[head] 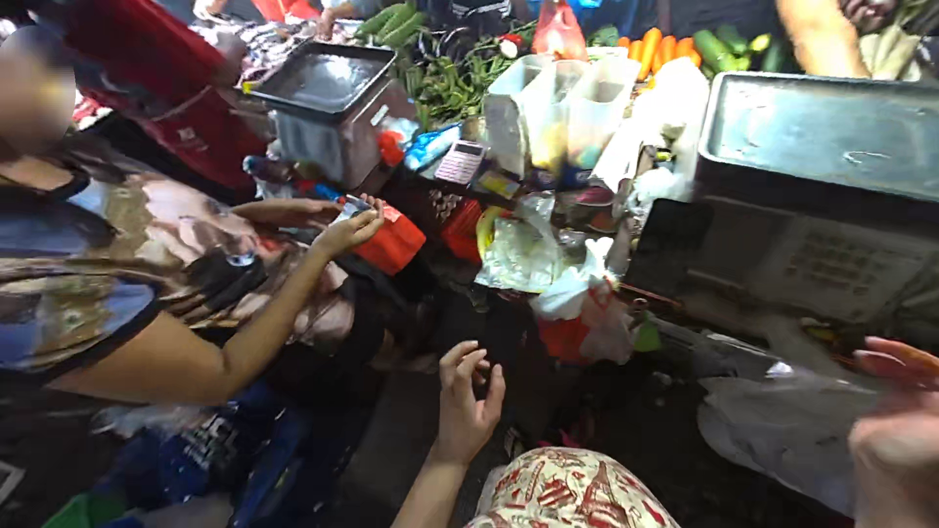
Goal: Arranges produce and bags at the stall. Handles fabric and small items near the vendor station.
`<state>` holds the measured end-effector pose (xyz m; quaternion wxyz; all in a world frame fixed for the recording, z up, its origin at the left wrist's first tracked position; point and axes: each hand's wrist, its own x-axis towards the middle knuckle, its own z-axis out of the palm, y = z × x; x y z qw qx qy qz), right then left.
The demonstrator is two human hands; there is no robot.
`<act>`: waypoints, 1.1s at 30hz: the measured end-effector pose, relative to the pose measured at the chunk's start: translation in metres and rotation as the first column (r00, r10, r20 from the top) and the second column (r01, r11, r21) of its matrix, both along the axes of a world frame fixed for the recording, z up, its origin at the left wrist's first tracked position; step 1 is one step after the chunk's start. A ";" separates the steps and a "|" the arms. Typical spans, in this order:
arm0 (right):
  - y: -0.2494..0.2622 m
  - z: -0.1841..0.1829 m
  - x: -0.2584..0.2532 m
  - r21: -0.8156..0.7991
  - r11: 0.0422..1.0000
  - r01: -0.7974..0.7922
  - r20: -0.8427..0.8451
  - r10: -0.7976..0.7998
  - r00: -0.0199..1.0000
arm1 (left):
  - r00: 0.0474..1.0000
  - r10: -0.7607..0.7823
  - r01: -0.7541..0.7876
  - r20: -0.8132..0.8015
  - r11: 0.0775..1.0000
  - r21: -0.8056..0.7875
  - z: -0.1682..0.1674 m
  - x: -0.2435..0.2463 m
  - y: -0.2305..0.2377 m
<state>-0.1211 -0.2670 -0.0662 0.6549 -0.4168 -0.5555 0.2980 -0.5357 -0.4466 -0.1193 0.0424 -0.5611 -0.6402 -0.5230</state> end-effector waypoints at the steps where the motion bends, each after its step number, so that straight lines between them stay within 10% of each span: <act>1: -0.003 0.004 -0.027 0.042 0.995 -0.088 0.016 0.087 0.996 | 0.998 0.055 -0.054 0.004 0.997 -0.050 -0.012 -0.012 -0.023; 11: -0.052 -0.025 -0.256 -0.135 0.652 -0.746 0.122 0.758 0.641 | 0.772 0.635 -0.534 0.004 0.653 -0.537 -0.071 -0.056 -0.225; 17: -0.075 -0.055 -0.351 -0.256 0.210 -0.943 0.207 0.965 0.159 | 0.322 0.945 -0.163 0.060 0.118 -0.980 -0.070 0.007 -0.316; 27: -0.211 -0.070 -0.457 -0.425 -0.196 -0.884 0.308 0.887 -0.345 | -0.205 0.972 -0.115 0.111 0.089 -0.989 -0.103 0.136 -0.426; 33: -0.337 -0.068 -0.561 -0.599 -0.197 -0.776 0.520 0.641 -0.564 | -0.331 0.933 -0.117 0.140 0.107 -0.987 -0.121 0.121 -0.485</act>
